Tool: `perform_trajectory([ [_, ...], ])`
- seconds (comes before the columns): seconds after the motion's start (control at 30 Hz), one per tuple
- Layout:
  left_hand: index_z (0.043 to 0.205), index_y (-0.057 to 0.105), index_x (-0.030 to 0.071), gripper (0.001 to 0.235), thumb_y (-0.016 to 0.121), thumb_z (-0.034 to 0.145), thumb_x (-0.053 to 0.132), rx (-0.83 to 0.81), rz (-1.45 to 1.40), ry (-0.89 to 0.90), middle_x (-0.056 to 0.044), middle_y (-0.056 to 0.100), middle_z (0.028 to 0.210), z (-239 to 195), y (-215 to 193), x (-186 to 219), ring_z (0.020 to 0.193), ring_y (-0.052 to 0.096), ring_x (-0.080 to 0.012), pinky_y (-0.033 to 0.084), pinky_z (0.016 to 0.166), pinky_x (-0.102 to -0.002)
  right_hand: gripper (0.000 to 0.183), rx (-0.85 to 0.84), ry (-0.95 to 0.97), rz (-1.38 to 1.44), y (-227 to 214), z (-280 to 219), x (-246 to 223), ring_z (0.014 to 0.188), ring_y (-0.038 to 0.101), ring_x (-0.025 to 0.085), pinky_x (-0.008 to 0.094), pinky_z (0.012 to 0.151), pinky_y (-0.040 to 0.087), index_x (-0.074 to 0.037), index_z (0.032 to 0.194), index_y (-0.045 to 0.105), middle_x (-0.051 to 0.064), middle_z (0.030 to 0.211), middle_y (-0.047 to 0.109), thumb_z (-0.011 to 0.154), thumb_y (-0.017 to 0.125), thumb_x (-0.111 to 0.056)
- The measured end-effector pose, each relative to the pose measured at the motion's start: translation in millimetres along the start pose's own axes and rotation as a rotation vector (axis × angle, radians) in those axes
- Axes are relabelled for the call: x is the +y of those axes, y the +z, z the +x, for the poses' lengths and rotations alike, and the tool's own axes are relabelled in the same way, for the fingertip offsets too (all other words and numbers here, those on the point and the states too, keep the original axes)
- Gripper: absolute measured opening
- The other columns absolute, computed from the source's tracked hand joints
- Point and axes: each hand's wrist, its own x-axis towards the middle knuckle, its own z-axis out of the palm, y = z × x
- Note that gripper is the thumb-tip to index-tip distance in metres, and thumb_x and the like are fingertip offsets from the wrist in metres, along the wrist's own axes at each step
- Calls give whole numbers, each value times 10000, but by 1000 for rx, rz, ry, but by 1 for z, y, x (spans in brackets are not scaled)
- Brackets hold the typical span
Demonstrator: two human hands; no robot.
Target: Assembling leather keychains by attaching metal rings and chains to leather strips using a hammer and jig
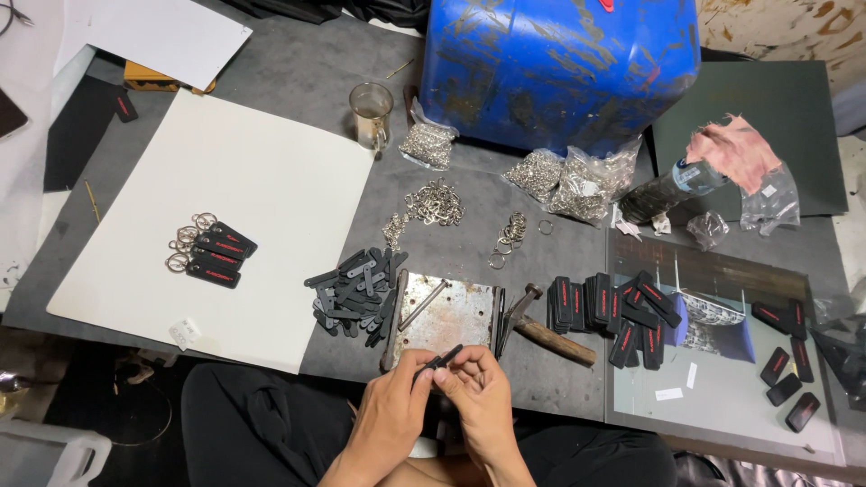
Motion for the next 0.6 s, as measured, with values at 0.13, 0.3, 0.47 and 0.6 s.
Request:
perform_trajectory([
  [0.13, 1203, 581, 139, 246, 432, 1031, 233, -8, 47, 76, -104, 779, 913, -2, 0, 2, 765, 716, -380, 503, 669, -453, 249, 4, 12, 41, 0, 0, -3, 741, 647, 167, 285, 726, 553, -51, 928, 555, 121, 835, 688, 865, 765, 67],
  [0.3, 1185, 559, 143, 219, 425, 1042, 241, -20, 37, 50, -97, 748, 830, -3, 2, 2, 711, 689, -373, 472, 643, -445, 289, -39, -4, 128, 1, 0, -2, 735, 643, 207, 311, 708, 552, -67, 901, 505, 144, 859, 681, 867, 743, 94],
  [0.47, 1191, 568, 146, 260, 405, 1044, 285, -23, -56, 13, -89, 766, 906, -3, 4, 4, 771, 715, -341, 485, 685, -425, 319, -61, -7, 161, 5, 2, -5, 757, 617, 197, 306, 721, 530, -90, 895, 465, 136, 895, 664, 873, 736, 78],
  [0.6, 1198, 572, 135, 274, 412, 1037, 289, 21, -121, -41, -65, 747, 907, -8, 10, 1, 747, 706, -297, 486, 695, -399, 323, -67, -38, 133, 7, 0, -3, 821, 601, 178, 296, 741, 498, -102, 914, 449, 125, 925, 647, 885, 726, 61],
])
